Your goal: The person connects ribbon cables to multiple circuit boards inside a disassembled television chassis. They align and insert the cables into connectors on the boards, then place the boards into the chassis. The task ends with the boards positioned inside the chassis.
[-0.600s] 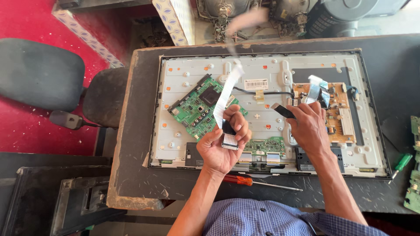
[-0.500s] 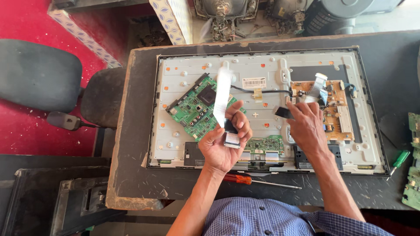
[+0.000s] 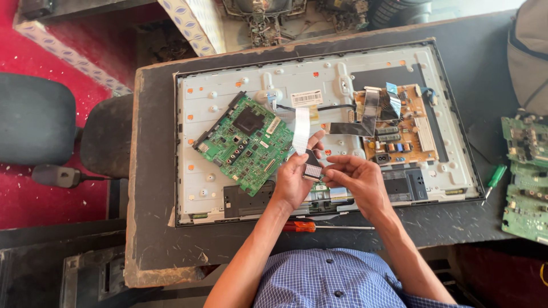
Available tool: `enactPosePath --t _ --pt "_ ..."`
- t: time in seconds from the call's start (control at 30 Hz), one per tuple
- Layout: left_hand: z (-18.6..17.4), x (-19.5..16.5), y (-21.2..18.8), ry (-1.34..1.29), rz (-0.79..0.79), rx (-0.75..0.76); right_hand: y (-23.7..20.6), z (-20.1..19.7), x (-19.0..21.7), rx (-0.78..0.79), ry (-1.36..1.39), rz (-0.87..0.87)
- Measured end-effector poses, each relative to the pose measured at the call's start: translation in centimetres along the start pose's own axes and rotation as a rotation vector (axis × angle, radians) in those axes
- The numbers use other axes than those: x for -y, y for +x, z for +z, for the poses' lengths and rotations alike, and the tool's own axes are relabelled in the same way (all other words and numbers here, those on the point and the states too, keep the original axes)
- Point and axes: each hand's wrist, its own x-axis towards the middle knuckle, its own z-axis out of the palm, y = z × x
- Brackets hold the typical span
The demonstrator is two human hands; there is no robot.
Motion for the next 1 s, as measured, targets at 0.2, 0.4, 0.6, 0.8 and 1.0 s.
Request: enactPosePath --t 0.2,0.4,0.6,0.8,1.0 --pt "-1.4 0.5 0.7 0.125 -0.140 0.029 1.1 -0.9 -0.6 -0.029 0.004 -0.020" --pt "-1.4 -0.2 2.0 0.165 -0.168 0.081 1.6 -0.4 -0.6 -0.030 0.038 -0.034" --pt "-2.1 0.2 3.0 0.260 -0.235 0.072 2.7 -0.8 -0.2 -0.038 -0.012 -0.118" --pt "-3.4 -4.1 2.7 1.293 -0.044 -0.244 4.6 -1.1 -0.1 -0.011 -0.303 -0.031" --pt "-3.1 -7.8 2.4 1.743 0.530 0.391 5.3 0.4 -0.8 -0.037 -0.637 -0.047"
